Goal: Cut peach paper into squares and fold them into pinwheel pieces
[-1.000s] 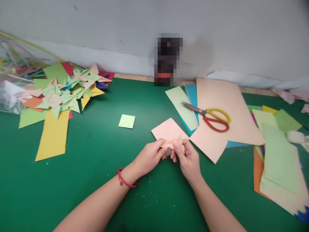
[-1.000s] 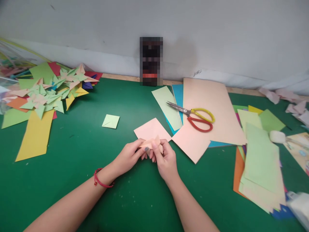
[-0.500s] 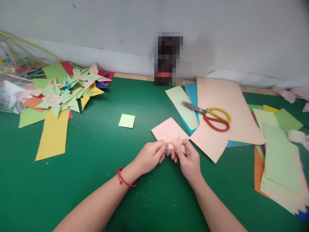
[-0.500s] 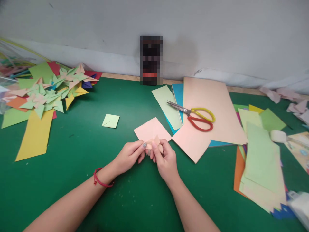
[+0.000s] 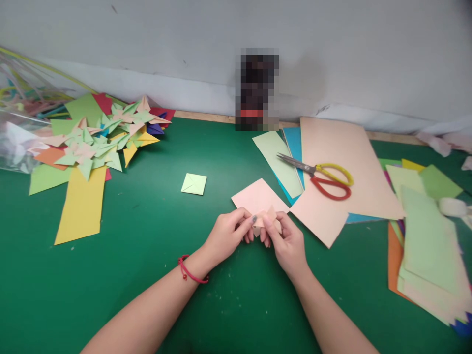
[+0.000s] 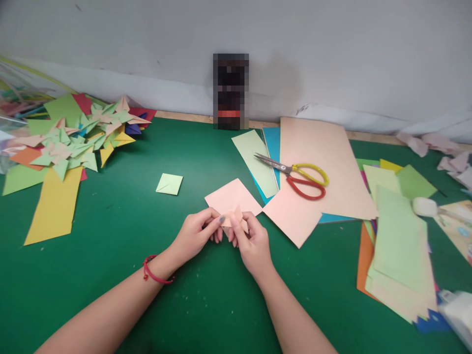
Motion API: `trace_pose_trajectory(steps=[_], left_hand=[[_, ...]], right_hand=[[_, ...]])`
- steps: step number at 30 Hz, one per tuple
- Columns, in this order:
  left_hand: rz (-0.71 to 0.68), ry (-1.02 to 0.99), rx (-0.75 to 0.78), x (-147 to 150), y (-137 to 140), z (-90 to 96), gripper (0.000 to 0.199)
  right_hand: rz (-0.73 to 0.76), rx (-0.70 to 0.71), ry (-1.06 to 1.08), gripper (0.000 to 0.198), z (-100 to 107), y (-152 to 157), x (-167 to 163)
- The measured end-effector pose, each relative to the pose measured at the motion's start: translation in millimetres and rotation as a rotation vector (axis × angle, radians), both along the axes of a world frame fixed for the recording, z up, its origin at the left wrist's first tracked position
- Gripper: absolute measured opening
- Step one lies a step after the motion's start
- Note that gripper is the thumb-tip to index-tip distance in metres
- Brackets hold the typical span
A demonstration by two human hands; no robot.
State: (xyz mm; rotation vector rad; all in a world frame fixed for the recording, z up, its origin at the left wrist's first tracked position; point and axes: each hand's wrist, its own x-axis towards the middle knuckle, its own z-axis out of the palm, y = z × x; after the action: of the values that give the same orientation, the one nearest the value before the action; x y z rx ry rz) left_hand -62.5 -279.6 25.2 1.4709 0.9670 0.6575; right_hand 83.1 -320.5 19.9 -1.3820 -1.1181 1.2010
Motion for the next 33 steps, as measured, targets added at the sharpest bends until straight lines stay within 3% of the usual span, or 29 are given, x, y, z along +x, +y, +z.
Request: trace_pose_trajectory(steps=[13,18,22,33], left_hand=[[-0.042,0.029,0.017,0.6,-1.2,-1.0,0.028],[-0.018,0.012,0.107,0.4,-2.1,-0.6,0.018],[-0.006,0.014,0.199,-1.4,-2.6,-3.7,0.035],[0.018,-0.051,0.164,-0.9,-4.7,-6.4,0.028]], right_hand=[[-0.018,0.005,-0.025,0.014,-1.1,-0.2,0.0],[-0.037,-0.020,0.035,0.017,-0.5,2.1,0.9],[-0.045,-0.032,0.074,0.017,0.4,4.1,2.6],[-0.062,-0.013,0.061,0.018,0.1,2.8,2.5]])
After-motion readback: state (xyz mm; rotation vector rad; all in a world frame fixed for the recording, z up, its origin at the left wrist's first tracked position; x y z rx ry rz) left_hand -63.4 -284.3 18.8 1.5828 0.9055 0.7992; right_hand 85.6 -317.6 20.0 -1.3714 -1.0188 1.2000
